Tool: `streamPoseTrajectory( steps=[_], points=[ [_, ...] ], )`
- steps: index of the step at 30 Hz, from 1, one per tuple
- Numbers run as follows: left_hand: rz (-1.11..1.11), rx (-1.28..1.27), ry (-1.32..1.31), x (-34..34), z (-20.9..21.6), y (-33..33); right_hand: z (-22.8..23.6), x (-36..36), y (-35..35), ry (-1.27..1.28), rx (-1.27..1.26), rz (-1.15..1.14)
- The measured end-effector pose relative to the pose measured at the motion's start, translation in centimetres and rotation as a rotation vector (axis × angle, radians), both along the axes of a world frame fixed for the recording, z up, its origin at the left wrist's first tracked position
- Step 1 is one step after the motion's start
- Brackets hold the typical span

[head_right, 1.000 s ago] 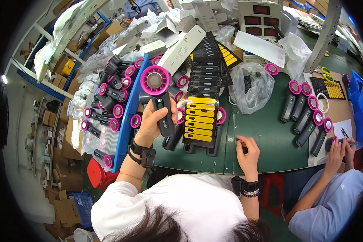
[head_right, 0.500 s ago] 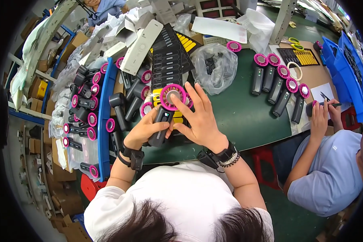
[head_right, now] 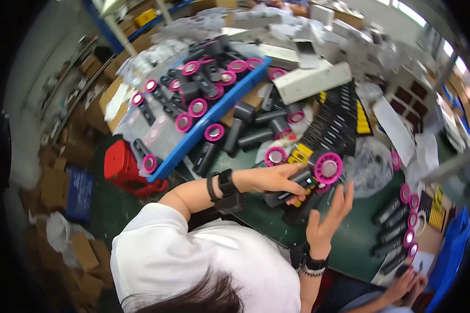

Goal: Assembling, inspecting, and labeling hair dryer units on a factory production line.

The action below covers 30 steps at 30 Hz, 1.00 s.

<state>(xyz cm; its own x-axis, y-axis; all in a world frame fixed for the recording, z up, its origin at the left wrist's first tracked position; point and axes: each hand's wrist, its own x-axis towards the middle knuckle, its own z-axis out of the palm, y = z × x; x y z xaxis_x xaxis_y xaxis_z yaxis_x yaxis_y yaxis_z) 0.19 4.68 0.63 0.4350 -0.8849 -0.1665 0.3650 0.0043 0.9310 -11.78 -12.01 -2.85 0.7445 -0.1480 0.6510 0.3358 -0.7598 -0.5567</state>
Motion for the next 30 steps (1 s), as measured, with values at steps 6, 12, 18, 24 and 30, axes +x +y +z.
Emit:
streamPoseTrajectory(
  steps=[6,12,18,24,30],
  points=[
    [0.166,-0.036,0.117,0.6,-1.0,1.8,-1.6,-1.8,-0.1,0.071,0.146,-0.002],
    [0.263,-0.115,0.082,1.8,0.1,3.2,-3.5,-4.6,-1.6,0.254,0.216,-0.069],
    [0.541,-0.212,0.033,2.8,2.6,7.1,-5.2,-6.2,-1.8,0.334,0.269,-0.126],
    [0.995,-0.08,-0.277,4.2,4.6,15.7,-6.7,-7.6,-2.4,0.3,0.221,-0.207],
    [1.473,0.078,-0.571,6.6,3.4,30.4,-7.6,-8.1,-2.8,0.285,0.391,-0.24]
  ],
)
